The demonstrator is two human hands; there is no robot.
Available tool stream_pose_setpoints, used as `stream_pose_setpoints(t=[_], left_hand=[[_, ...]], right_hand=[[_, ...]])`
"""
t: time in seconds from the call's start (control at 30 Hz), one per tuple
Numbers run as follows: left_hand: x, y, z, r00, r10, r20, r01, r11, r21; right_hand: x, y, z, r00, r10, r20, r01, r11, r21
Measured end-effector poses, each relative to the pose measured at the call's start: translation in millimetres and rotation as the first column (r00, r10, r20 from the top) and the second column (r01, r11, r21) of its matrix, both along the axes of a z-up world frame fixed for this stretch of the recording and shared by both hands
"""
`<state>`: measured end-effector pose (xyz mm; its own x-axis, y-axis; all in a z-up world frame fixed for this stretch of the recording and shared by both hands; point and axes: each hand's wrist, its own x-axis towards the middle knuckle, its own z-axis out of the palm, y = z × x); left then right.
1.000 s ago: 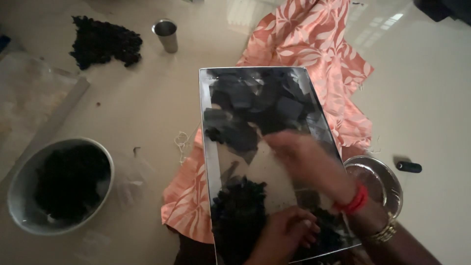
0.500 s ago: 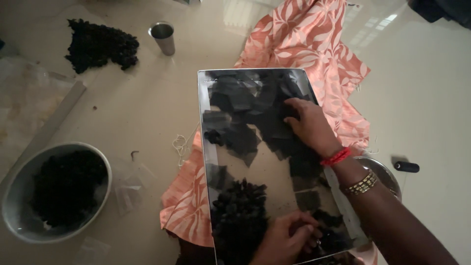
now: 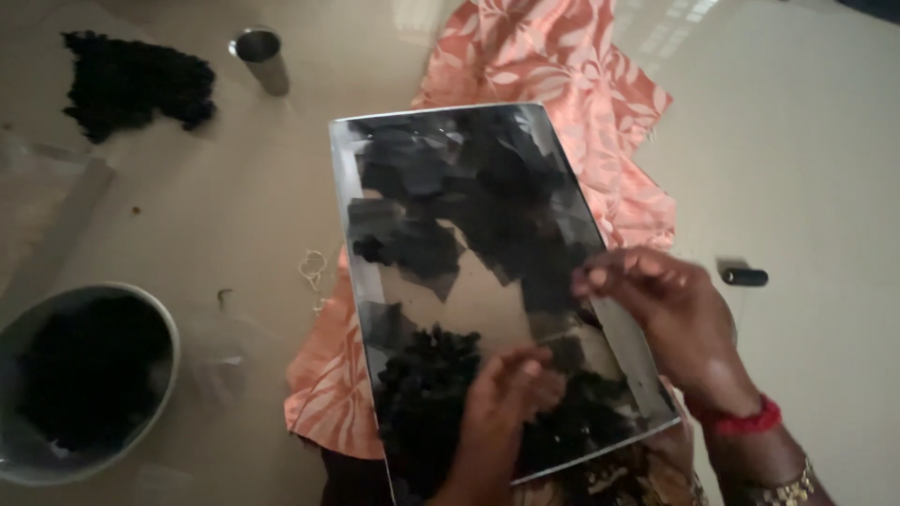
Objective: The person folds small squares of black fabric and places them into a metal tray.
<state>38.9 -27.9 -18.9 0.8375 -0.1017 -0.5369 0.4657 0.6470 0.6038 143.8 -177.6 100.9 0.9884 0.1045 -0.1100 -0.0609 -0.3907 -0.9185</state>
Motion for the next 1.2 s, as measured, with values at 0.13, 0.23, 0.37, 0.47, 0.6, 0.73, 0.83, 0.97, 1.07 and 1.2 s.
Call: stream_pose_setpoints(t=[0.13,0.23,0.37,0.47,0.6,0.73,0.83,0.97,1.07,1.2], left_hand=[[0,6,20,0.986,0.12,0.113,-0.126,0.991,0.045],[-1,11,35,0.989,0.081,0.126,-0.098,0.986,0.136],[-15,0,-2,0.985,-0.052,0.165,0.034,0.993,0.11],[-11,1,17,0.925,-0.09,0.368,-0.045,0.939,0.341],[-2,-1,67,0.964,-0.187,0.188,0.152,0.971,0.185],[-7,4,52,0.961,-0.273,0.051,0.262,0.951,0.165],[-8,4,32,0.964,-0.266,0.028,0.251,0.937,0.243],[-6,4,26,0.969,-0.239,0.058,0.221,0.951,0.218],[4,5,53,0.987,-0.158,0.02,0.152,0.97,0.189],[7,6,68,0.994,-0.112,0.01,0.111,0.989,0.098]], right_hand=[[-32,-13,-27,0.991,-0.012,-0.131,0.031,0.989,0.145],[-54,-15,-46,0.952,-0.031,-0.303,0.099,0.972,0.212],[-78,-25,-54,0.97,0.143,-0.197,-0.122,0.985,0.119],[-86,-28,-47,0.976,0.122,-0.178,-0.123,0.992,0.007],[-88,-39,-44,0.934,0.112,-0.339,-0.051,0.982,0.184],[-81,-39,-39,0.92,0.108,-0.376,-0.01,0.968,0.252],[-78,-38,-37,0.912,-0.003,-0.41,0.156,0.927,0.34],[-74,-41,-43,0.889,-0.073,-0.453,0.22,0.934,0.281],[-76,-46,-52,0.901,-0.038,-0.433,0.184,0.936,0.301],[-82,-49,-61,0.922,0.174,-0.347,-0.09,0.965,0.245]])
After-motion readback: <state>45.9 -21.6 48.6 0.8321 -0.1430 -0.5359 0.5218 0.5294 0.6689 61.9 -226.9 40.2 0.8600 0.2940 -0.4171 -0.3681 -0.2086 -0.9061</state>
